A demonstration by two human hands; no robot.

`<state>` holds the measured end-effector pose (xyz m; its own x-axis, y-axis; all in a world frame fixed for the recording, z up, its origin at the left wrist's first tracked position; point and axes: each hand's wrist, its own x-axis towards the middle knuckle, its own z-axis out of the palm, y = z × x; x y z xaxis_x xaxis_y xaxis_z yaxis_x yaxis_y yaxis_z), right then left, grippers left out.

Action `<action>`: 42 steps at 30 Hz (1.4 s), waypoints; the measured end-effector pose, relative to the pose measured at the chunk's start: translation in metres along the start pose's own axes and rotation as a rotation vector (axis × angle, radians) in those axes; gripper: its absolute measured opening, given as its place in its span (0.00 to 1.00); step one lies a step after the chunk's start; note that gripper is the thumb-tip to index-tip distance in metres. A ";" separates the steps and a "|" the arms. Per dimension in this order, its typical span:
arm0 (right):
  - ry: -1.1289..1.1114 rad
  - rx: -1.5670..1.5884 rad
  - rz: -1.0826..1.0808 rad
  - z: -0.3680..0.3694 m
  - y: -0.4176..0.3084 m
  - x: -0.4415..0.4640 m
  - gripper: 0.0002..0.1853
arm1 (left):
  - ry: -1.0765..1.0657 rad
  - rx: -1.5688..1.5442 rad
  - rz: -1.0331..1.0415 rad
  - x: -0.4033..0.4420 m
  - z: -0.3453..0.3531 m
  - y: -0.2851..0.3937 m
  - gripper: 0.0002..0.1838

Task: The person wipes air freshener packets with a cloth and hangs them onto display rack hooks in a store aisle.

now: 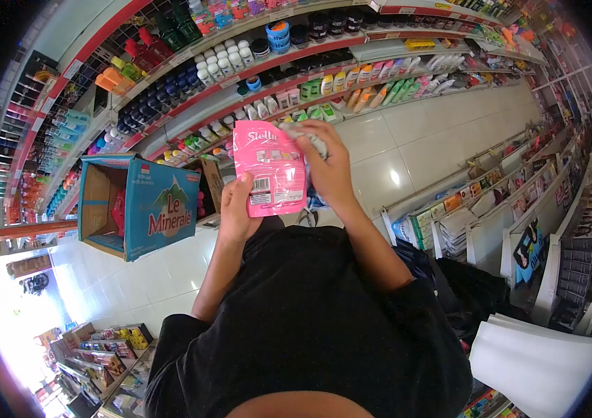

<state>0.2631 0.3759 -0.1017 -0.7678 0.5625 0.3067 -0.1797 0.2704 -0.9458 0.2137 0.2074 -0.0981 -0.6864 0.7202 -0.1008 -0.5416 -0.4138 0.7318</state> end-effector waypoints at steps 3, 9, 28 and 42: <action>0.174 0.064 -0.037 -0.005 -0.007 0.000 0.11 | -0.030 0.015 -0.013 0.002 -0.007 -0.004 0.18; -0.203 -0.156 -0.408 0.000 -0.045 -0.010 0.09 | -0.103 -0.178 -0.066 -0.004 -0.022 -0.004 0.17; -0.344 0.785 0.574 0.010 -0.020 -0.015 0.19 | 0.046 -0.333 0.169 0.001 -0.034 -0.002 0.33; -0.840 -0.126 -0.064 -0.038 -0.035 0.029 0.13 | -0.187 0.578 -0.321 0.005 -0.015 0.047 0.10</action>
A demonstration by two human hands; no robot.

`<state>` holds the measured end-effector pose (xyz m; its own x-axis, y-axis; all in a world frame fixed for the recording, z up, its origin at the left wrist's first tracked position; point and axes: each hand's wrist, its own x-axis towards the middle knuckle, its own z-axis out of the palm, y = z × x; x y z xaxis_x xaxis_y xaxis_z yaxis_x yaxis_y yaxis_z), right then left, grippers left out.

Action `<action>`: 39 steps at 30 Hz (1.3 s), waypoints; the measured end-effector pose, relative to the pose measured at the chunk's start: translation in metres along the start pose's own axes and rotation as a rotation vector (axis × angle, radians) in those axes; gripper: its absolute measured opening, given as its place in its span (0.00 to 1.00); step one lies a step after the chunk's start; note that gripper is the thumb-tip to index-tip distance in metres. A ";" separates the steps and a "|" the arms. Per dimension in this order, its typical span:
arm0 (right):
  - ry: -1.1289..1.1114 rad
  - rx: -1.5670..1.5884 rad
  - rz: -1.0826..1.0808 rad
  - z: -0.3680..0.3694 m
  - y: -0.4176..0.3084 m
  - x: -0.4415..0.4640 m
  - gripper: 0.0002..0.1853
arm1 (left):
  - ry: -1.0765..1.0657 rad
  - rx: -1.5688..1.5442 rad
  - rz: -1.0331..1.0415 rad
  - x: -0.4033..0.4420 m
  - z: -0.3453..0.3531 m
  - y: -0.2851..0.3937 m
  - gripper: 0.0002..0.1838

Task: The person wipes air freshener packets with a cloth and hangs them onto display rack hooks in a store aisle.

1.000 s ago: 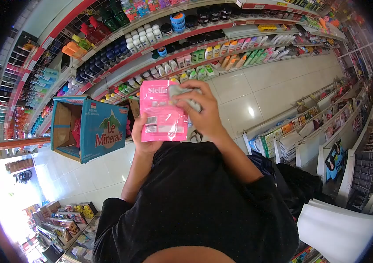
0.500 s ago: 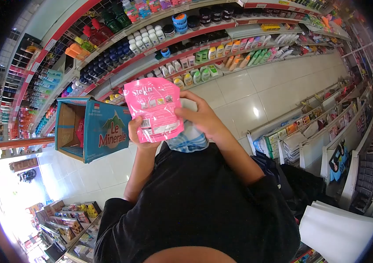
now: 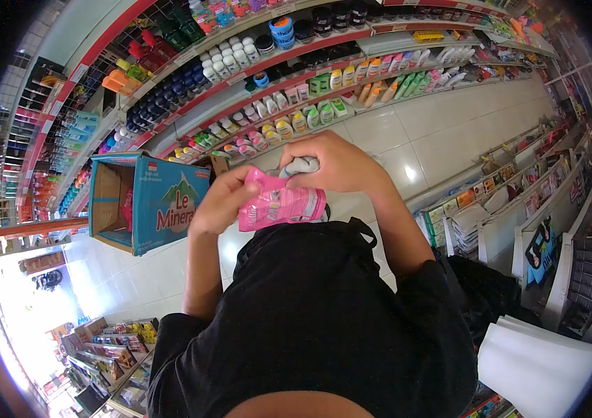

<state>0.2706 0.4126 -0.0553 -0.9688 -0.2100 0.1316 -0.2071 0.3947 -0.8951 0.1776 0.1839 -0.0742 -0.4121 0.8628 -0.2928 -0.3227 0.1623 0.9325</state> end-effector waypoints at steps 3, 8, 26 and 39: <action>-0.022 0.056 0.082 0.003 0.007 -0.002 0.14 | 0.185 0.067 0.136 0.004 0.013 -0.015 0.09; 0.460 0.425 0.198 -0.004 0.038 -0.023 0.11 | 0.309 -0.143 0.201 -0.006 0.019 -0.017 0.11; 1.302 1.026 -0.001 -0.018 0.002 -0.037 0.15 | 0.527 -0.260 0.275 -0.007 0.019 -0.016 0.14; 0.665 -0.171 -0.176 0.073 0.031 0.005 0.13 | 0.534 -0.614 0.390 -0.001 0.051 -0.030 0.16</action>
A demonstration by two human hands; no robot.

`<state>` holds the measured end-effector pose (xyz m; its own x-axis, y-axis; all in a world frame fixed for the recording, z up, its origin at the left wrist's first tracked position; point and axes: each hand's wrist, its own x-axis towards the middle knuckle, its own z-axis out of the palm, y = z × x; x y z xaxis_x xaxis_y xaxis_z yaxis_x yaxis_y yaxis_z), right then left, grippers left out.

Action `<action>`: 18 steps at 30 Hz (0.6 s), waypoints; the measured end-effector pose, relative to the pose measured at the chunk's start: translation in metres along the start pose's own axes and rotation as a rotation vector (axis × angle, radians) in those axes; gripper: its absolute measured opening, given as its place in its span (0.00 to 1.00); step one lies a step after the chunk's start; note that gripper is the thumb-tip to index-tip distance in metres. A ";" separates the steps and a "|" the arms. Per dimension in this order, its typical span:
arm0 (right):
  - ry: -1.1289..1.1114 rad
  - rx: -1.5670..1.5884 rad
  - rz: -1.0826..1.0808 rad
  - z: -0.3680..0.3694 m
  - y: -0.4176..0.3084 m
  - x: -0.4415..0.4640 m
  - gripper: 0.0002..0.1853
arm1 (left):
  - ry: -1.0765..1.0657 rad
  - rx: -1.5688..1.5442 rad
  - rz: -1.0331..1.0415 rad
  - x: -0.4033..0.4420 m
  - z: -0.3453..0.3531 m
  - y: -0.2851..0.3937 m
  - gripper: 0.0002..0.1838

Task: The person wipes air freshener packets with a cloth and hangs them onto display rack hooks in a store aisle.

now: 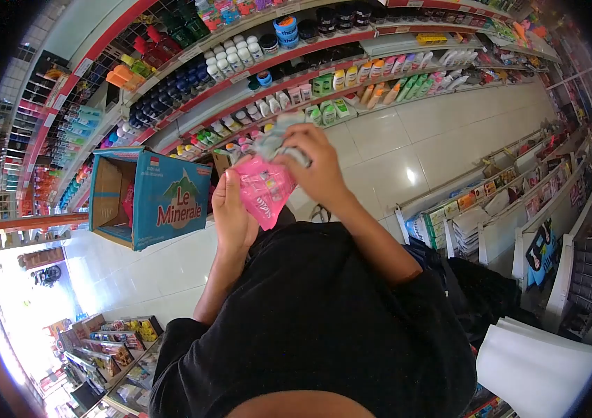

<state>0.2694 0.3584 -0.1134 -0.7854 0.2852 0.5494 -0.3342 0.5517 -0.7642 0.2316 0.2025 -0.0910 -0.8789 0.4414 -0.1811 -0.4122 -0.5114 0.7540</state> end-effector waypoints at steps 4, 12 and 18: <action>0.028 0.113 0.148 -0.007 -0.011 0.000 0.12 | 0.020 0.096 -0.010 0.009 -0.004 -0.005 0.18; -0.092 0.257 0.293 -0.017 0.046 -0.015 0.10 | -0.116 0.233 -0.046 0.015 0.001 0.007 0.20; 0.220 0.528 0.652 -0.056 0.042 -0.005 0.10 | -0.069 0.216 -0.037 0.018 0.002 0.018 0.20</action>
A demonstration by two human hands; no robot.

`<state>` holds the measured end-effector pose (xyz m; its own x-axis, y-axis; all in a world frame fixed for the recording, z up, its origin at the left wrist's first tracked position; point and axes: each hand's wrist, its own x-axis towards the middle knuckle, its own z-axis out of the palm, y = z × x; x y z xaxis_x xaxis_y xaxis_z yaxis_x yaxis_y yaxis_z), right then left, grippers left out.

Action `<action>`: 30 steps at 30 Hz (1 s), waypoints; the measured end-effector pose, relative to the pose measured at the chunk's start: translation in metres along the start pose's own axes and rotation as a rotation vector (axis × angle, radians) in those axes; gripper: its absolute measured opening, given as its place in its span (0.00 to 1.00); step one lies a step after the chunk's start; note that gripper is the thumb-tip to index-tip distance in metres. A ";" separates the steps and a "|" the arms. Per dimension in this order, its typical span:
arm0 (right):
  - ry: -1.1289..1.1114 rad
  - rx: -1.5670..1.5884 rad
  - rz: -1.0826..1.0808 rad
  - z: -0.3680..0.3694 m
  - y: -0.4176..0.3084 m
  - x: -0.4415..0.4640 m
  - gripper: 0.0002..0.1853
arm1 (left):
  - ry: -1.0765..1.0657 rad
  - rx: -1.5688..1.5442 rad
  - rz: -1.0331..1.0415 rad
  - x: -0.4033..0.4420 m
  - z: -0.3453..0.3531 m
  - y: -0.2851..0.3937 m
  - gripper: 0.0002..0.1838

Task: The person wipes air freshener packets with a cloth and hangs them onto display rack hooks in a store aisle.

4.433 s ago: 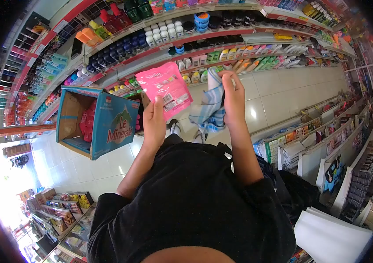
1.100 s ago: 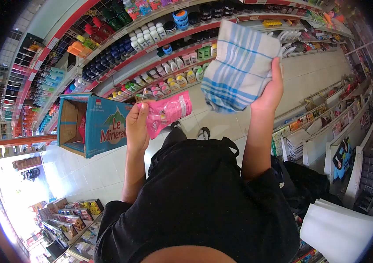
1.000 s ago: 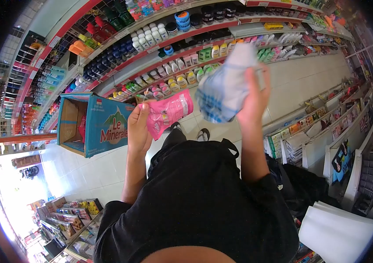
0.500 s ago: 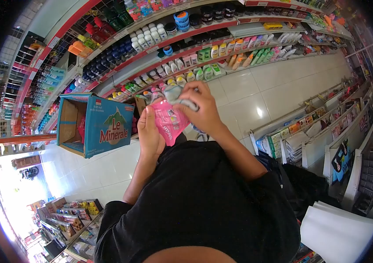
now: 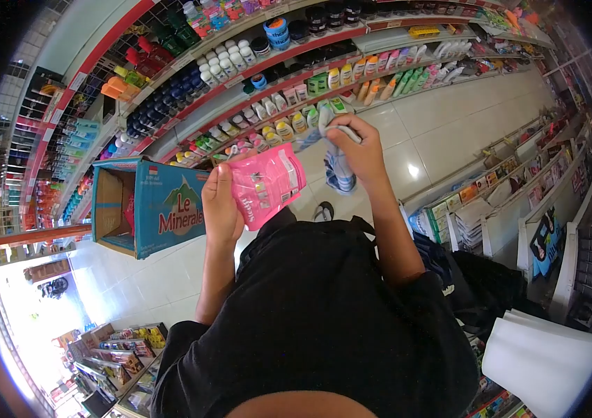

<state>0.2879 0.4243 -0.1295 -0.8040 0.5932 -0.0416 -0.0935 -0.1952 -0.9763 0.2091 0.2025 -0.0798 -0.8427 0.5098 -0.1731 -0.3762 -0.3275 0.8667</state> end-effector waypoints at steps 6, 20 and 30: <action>-0.535 -0.221 -0.676 0.053 -0.028 -0.022 0.11 | 0.025 0.786 0.224 0.002 -0.005 -0.016 0.15; -0.167 0.580 0.025 0.038 0.000 -0.027 0.09 | 0.262 -0.116 0.228 0.016 -0.033 0.021 0.15; -0.154 -0.666 -0.827 0.083 0.021 -0.023 0.22 | 0.100 -0.160 0.181 0.001 -0.004 -0.013 0.20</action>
<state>0.2554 0.3414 -0.1314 -0.7075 0.2322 0.6674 -0.3412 0.7148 -0.6104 0.2114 0.2041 -0.0933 -0.9326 0.3533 -0.0745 -0.2656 -0.5315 0.8044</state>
